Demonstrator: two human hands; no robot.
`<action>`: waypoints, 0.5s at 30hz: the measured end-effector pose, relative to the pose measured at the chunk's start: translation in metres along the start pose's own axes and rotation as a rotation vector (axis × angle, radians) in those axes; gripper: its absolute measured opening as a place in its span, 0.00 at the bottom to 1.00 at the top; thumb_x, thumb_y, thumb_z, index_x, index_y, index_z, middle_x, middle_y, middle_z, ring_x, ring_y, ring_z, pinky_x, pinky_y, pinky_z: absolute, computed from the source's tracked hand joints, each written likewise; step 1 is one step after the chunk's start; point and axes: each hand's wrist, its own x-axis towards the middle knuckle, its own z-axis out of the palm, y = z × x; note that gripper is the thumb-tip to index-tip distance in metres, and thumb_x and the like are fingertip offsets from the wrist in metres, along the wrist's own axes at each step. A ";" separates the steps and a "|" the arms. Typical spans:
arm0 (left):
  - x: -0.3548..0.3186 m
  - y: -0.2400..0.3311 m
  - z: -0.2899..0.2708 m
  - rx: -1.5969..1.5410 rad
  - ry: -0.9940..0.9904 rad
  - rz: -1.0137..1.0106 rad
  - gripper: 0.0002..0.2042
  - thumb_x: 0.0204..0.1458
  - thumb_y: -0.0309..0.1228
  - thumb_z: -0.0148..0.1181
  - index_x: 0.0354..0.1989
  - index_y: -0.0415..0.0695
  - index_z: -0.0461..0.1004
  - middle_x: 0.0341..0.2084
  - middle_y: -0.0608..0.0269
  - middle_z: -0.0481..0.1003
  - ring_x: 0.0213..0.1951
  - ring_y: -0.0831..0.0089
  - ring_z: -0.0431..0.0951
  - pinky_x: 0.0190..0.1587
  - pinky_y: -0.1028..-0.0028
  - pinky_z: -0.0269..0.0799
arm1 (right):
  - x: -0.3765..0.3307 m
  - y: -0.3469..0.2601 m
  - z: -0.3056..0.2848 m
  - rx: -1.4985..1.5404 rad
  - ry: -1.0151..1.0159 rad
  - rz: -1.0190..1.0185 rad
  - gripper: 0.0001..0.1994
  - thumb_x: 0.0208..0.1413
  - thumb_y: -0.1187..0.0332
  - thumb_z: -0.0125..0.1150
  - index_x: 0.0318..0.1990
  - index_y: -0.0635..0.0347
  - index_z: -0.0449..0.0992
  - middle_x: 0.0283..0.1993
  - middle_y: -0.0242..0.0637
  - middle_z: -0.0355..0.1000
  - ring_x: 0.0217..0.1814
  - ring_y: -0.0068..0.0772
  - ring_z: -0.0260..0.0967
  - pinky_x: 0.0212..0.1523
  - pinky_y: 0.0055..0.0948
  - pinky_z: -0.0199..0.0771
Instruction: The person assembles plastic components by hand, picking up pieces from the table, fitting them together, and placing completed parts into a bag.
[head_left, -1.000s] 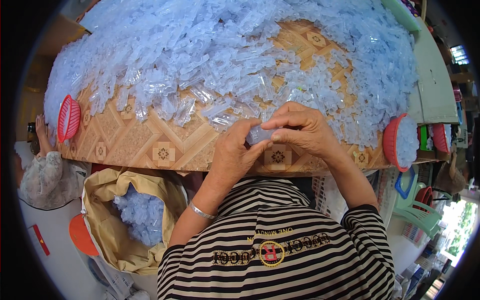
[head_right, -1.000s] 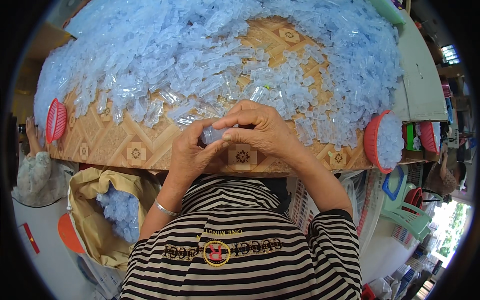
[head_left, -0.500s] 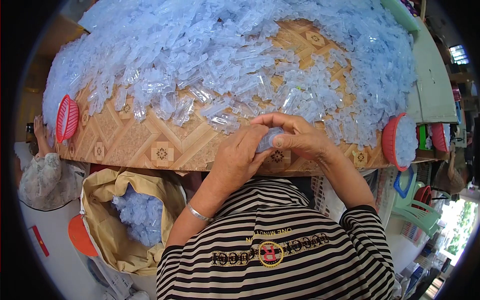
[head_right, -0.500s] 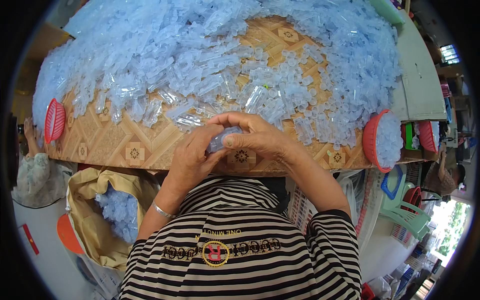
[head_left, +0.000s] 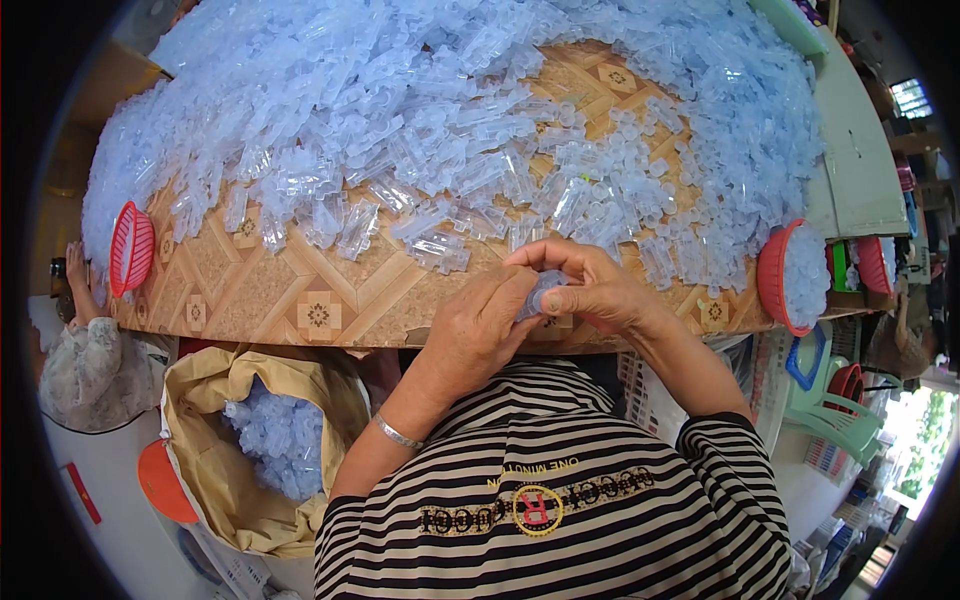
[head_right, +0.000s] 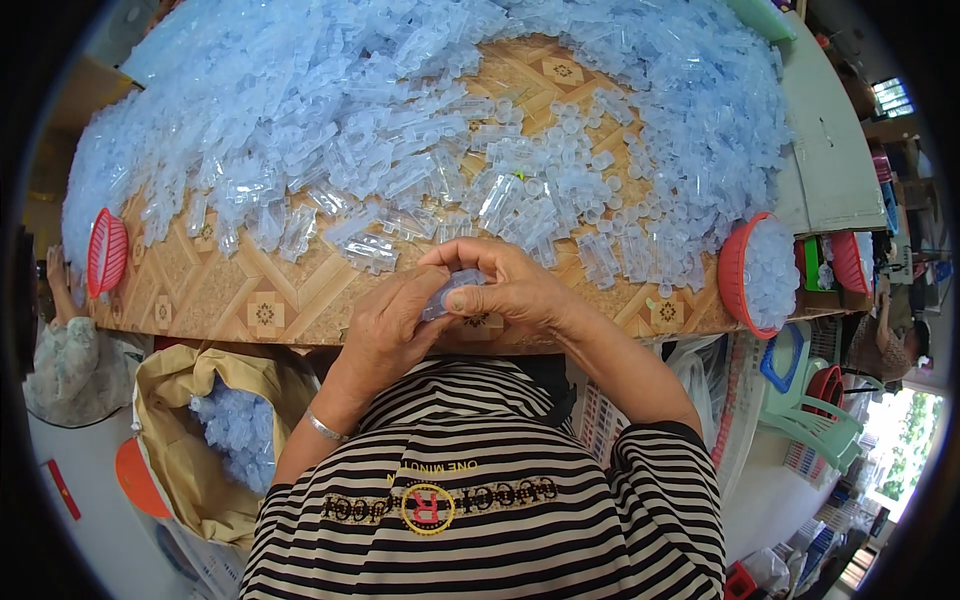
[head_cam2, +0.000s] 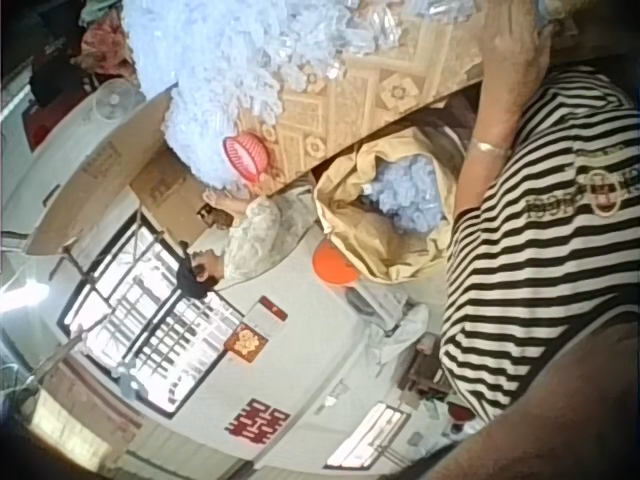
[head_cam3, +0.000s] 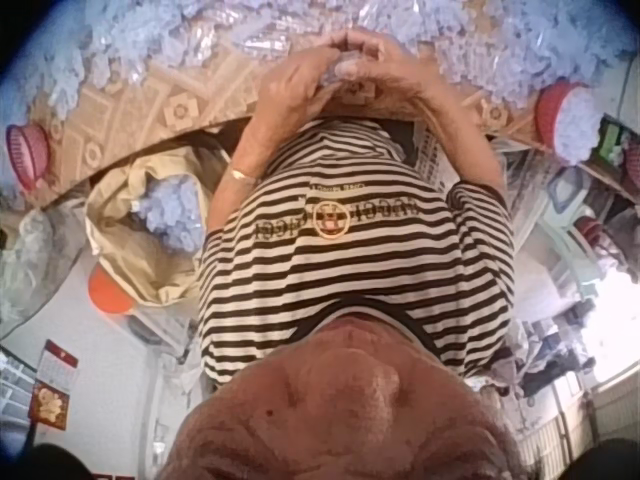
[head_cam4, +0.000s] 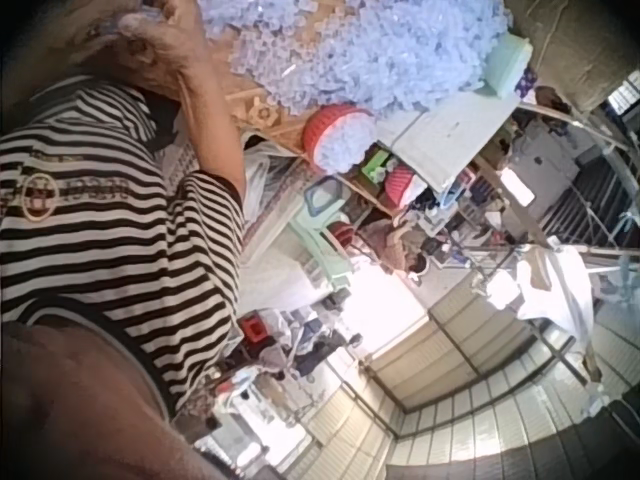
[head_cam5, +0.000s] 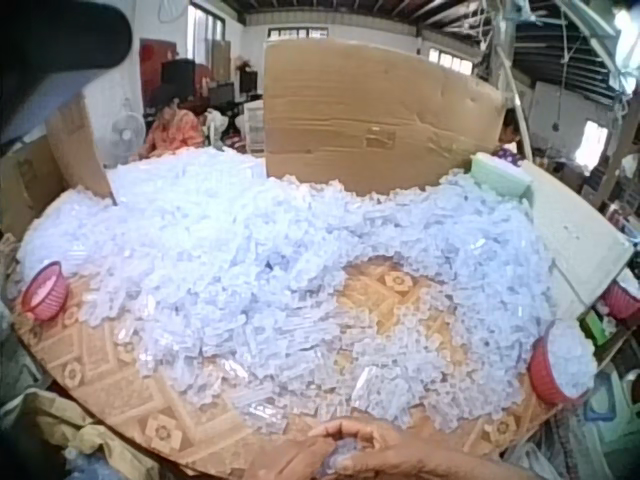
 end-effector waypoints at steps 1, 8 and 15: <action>-0.001 -0.001 0.001 0.001 0.001 -0.001 0.19 0.40 0.24 0.65 0.42 0.40 0.68 0.35 0.54 0.73 0.35 0.57 0.75 0.35 0.65 0.72 | -0.001 0.001 -0.001 0.008 0.008 0.007 0.36 0.41 0.55 0.72 0.55 0.68 0.65 0.49 0.38 0.69 0.51 0.26 0.68 0.52 0.24 0.68; -0.005 0.000 0.001 -0.033 -0.012 -0.032 0.17 0.41 0.24 0.64 0.41 0.41 0.69 0.35 0.56 0.73 0.35 0.57 0.75 0.35 0.65 0.72 | 0.001 0.000 0.001 0.001 -0.010 0.052 0.36 0.41 0.54 0.73 0.55 0.67 0.66 0.49 0.38 0.68 0.52 0.26 0.67 0.54 0.25 0.66; 0.001 0.005 -0.006 0.004 0.017 -0.021 0.15 0.43 0.23 0.62 0.41 0.41 0.69 0.34 0.57 0.73 0.35 0.57 0.75 0.35 0.65 0.72 | 0.005 -0.010 0.002 -0.136 -0.045 0.027 0.36 0.43 0.52 0.70 0.56 0.66 0.65 0.50 0.36 0.68 0.52 0.25 0.65 0.53 0.24 0.66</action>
